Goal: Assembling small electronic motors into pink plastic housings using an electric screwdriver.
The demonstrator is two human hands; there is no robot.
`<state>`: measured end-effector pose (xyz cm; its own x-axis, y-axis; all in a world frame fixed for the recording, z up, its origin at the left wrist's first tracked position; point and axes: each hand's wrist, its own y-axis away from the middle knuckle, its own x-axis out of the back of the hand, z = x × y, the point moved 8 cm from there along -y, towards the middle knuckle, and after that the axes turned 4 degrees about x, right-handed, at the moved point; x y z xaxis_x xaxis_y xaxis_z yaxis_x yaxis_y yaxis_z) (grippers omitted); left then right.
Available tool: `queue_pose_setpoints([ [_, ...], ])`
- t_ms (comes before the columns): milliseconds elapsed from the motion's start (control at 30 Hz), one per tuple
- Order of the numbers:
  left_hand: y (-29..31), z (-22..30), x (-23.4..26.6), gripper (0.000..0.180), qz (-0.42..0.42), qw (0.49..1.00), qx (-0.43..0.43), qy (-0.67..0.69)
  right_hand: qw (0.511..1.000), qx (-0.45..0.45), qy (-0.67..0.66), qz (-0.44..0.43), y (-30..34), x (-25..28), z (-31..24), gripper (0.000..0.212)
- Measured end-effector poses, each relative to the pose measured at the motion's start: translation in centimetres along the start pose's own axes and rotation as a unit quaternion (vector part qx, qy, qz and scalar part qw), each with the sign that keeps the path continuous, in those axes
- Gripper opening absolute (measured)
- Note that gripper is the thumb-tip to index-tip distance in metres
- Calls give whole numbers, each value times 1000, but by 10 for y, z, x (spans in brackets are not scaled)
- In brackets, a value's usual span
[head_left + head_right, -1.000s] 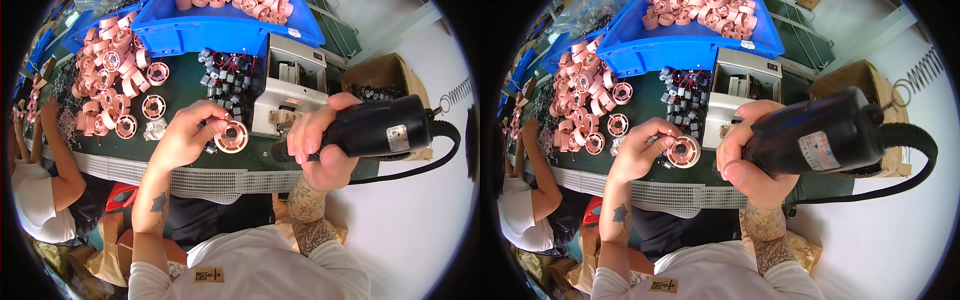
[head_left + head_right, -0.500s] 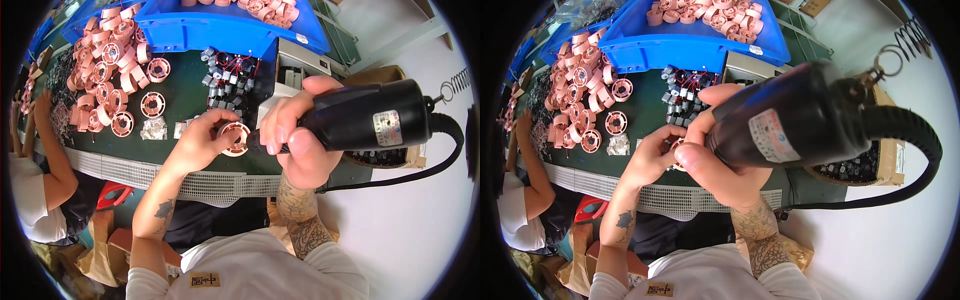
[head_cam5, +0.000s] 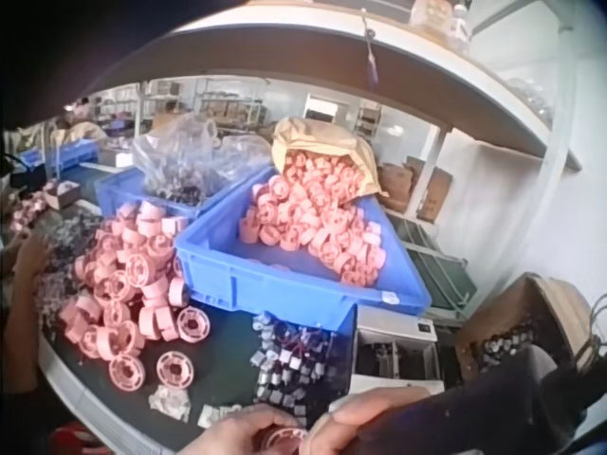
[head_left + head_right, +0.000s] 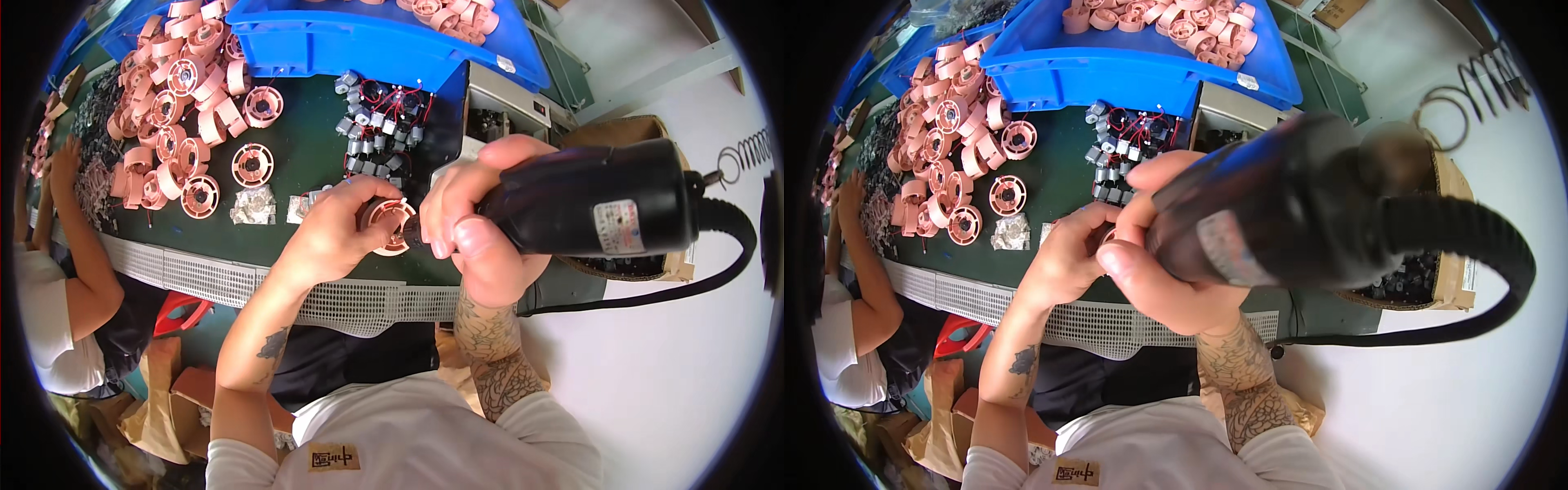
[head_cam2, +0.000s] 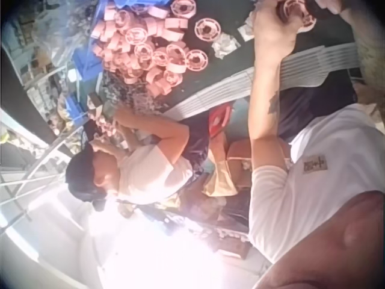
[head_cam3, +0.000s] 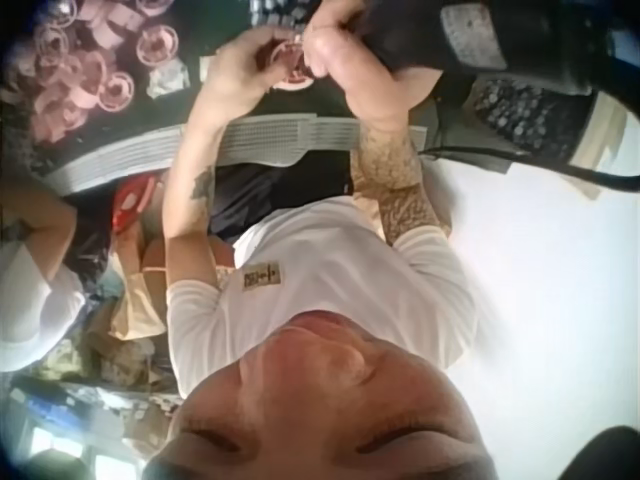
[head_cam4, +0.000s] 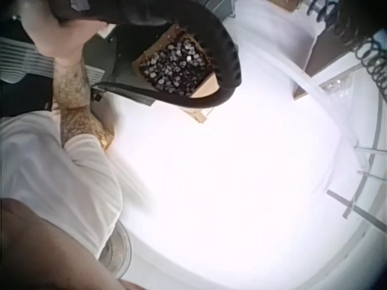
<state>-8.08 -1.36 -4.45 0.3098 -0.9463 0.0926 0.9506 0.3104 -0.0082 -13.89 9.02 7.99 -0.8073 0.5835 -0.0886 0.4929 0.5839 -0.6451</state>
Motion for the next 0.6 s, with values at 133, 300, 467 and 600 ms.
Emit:
queue_pose_setpoints([
  [133, 2, 10, 2, 27, 1, 998, -18, -64, 999, 22, 29, -28, 0, -6, 2, 49],
  [300, 1, 10, 0, 28, -13, 999, -4, -51, 1000, -11, -6, 20, 2, 0, 8, 45],
  [467, 0, 0, 1, 27, -8, 1000, 18, -10, 998, -46, -14, 48, 1, 1, 10, 46],
  [600, 10, 8, 9, 33, 55, 998, 8, 20, 996, -46, -49, 51, 1, -1, 7, 49],
])
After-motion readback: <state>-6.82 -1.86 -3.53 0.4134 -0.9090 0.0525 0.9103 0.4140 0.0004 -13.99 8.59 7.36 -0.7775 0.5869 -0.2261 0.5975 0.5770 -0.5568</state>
